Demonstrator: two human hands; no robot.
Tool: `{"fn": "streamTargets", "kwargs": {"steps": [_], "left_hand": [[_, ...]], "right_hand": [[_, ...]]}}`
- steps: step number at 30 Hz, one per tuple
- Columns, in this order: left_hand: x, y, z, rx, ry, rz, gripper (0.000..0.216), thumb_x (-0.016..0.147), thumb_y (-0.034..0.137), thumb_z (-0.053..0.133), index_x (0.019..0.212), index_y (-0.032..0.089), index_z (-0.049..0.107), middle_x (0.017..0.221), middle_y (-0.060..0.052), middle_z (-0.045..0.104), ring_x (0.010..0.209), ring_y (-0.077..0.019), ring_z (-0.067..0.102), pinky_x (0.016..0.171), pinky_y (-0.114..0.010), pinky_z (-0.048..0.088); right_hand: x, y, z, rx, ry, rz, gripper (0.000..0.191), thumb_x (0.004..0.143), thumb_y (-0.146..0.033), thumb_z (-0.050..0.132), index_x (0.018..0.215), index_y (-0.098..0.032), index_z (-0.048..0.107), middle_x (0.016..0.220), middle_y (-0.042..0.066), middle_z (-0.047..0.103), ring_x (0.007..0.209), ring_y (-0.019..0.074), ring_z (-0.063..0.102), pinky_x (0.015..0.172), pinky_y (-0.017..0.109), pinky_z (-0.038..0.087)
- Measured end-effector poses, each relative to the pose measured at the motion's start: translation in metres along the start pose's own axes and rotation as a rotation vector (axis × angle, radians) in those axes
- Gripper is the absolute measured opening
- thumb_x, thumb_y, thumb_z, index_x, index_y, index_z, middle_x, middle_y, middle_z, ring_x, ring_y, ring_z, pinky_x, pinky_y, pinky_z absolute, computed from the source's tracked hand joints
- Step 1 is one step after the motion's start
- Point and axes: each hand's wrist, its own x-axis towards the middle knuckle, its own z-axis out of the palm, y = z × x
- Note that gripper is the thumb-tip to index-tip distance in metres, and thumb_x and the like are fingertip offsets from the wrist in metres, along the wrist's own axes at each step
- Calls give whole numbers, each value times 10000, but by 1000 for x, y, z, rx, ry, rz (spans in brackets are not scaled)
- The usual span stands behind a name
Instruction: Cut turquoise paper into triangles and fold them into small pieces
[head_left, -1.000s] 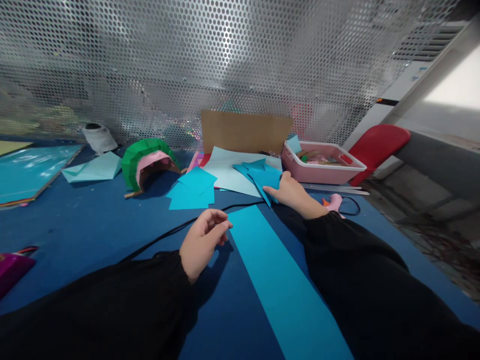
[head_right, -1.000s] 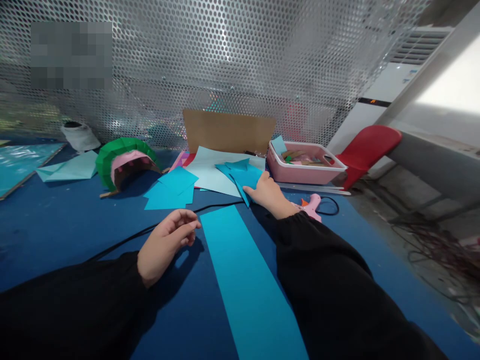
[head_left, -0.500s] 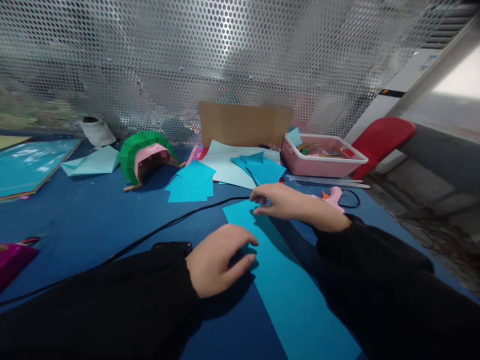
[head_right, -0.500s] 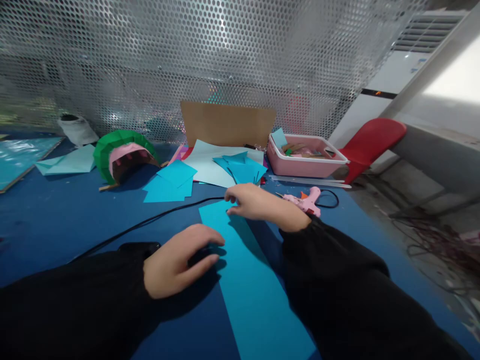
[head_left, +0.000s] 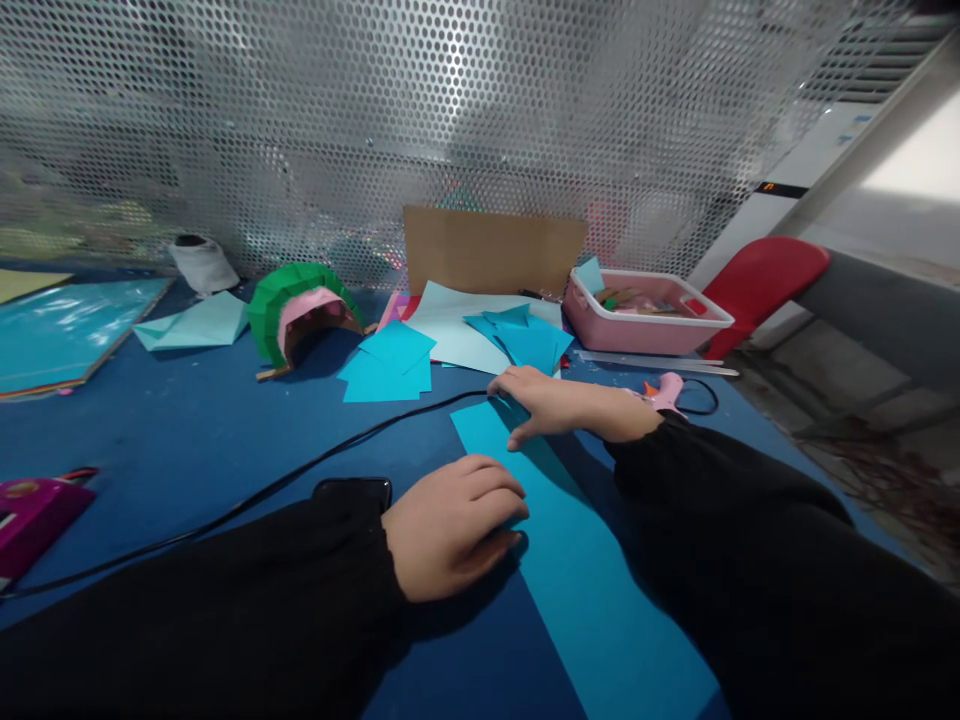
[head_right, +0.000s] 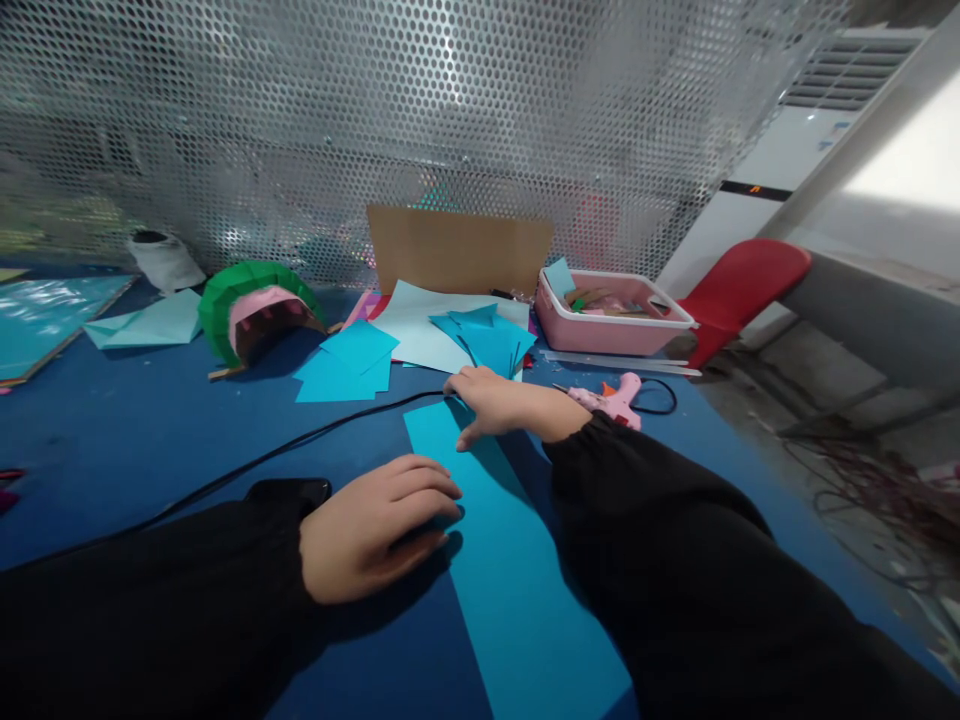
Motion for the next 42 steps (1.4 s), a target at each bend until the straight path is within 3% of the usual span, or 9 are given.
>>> {"fn": "streamTargets", "kwargs": {"steps": [11,14,18,23,29,32,37,40,42], "left_hand": [[-1,-1,1,18,30,22,156,899,195,476,1023,166,566,1054,-90,636,1032,-216,534,900,-390,478],[-1,-1,1,36,19,23,163,902,197,469,1026,156,566,1066,-98,635,1045,-227,530,906,-398,472],[-1,-2,1,30,10,28,162,902,196,461,1017,154,567,1070,-97,636,1026,-231,536,903,-395,472],[-3,-4,4,62,-26,6,183,904,219,466,1041,154,569,1114,-104,628,1075,-230,541,936,-393,461],[-8,-4,7,272,-67,-151,522,882,529,487,1214,129,539,1340,-168,533,1256,-368,456,987,-545,407],[-9,-2,8,323,-113,-188,605,866,595,468,1268,146,518,1406,-162,475,1291,-367,429,1016,-550,376],[-8,-2,7,355,-148,-185,610,867,607,453,1296,177,504,1426,-138,457,1308,-330,423,1030,-533,356],[-7,-3,-5,387,-143,-172,567,848,579,516,1262,192,532,1345,-117,552,1241,-326,497,980,-527,395],[-6,-6,-19,429,-114,-224,448,865,556,498,1081,186,629,1144,-104,676,1073,-320,610,883,-496,451]], "right_hand": [[-3,3,-1,134,57,32,563,535,-362,851,1004,-194,589,1023,89,589,960,282,549,785,363,465],[-6,7,2,231,102,67,568,653,-310,800,1149,-205,543,1033,75,615,914,232,590,759,339,492],[-2,17,16,362,187,139,348,897,-306,581,1211,-164,533,1163,90,589,964,209,610,801,402,524],[0,30,32,436,183,144,322,912,-312,563,1197,-162,550,1191,89,583,989,215,609,817,422,525],[-13,29,32,388,321,123,263,908,-294,565,1126,-152,602,1117,81,630,949,210,628,813,409,528],[-25,16,36,323,488,88,198,899,-227,540,994,-161,701,1001,90,709,946,236,653,875,413,510],[-49,-14,59,215,640,-73,271,907,-218,491,1070,-195,706,1171,113,681,1084,243,627,952,432,485],[-59,-23,73,159,643,-190,257,905,-235,507,1050,-209,717,1228,113,651,1173,266,573,972,463,472],[-62,-24,79,133,637,-245,244,908,-239,515,1040,-221,719,1258,107,632,1216,268,538,977,465,471]]}}
